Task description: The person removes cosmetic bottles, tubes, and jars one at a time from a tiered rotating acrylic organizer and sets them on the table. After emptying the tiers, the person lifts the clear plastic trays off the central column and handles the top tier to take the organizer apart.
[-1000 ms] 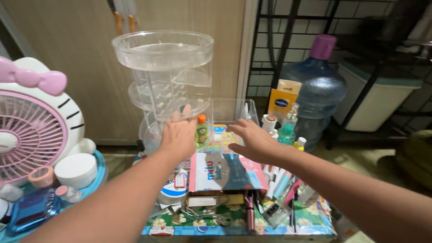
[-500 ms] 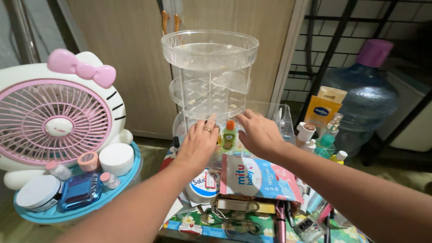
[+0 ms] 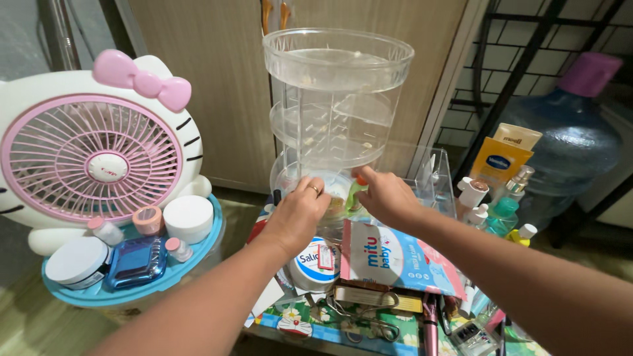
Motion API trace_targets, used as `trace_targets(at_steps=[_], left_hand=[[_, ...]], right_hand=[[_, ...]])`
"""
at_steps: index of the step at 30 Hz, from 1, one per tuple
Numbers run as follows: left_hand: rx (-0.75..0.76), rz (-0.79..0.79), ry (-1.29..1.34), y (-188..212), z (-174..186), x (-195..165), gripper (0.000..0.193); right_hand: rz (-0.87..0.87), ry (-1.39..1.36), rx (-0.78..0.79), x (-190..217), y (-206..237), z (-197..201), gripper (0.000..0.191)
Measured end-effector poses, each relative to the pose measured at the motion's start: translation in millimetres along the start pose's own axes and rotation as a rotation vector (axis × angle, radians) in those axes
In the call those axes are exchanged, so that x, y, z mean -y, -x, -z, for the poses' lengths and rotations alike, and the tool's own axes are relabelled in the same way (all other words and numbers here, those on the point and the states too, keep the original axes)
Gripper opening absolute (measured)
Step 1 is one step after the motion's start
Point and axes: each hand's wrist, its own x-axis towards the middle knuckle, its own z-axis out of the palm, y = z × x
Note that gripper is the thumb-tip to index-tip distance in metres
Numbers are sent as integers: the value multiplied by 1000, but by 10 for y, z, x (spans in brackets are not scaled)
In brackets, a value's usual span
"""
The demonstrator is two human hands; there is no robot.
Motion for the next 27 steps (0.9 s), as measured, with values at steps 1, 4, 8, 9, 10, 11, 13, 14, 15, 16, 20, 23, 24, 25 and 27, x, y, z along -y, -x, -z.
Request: trace_targets(at_steps=[1,4,8,9,10,11,13,14,15,16,20,23,24,25,27], left_hand=[[-1,21,14,-17,14,-25,16],[-107,7,94,-64,53,-118,16],[-101,50,117,-107,93,-260,17],[-103,57,120,-106,107,-289,17],[-105,64,123,-108,124,-305,16],[-120,70,127,-111,141,-323,15],[-149,81,134,-119,180,-347,14],[-167,73,129,-132,206,-346,14],[-187,63,123,-154,233,-345,14],[-206,52,118,-178,263,-344,14],[-263,82,115,-279,402,-374,19],[-304,178,159,-393,481,-451,19],[-307,224,182,-437,502,-481,20],[-308,269,209,-491,515,-512,22],[-306,401,288,-608,529,-580,24]], right_hand=[[-9,-22,-16,-7,13,-17,43],[-28,-54,-64,-31,69,-53,46],[-25,11,-107,-62,92,-36,44],[-23,32,-109,-66,91,-26,43],[-32,54,-92,-70,89,-12,40],[-41,76,-75,-80,100,10,37],[-13,98,-93,-81,124,39,33],[25,99,-128,-75,148,47,32],[62,100,-165,-70,178,58,31],[59,58,-189,-67,213,74,30],[74,-83,-240,-93,326,222,30],[26,-106,-236,-150,385,415,31],[-4,-101,-233,-179,405,494,31],[-8,-125,-252,-215,427,582,29],[-26,-177,-296,-312,504,766,27]])
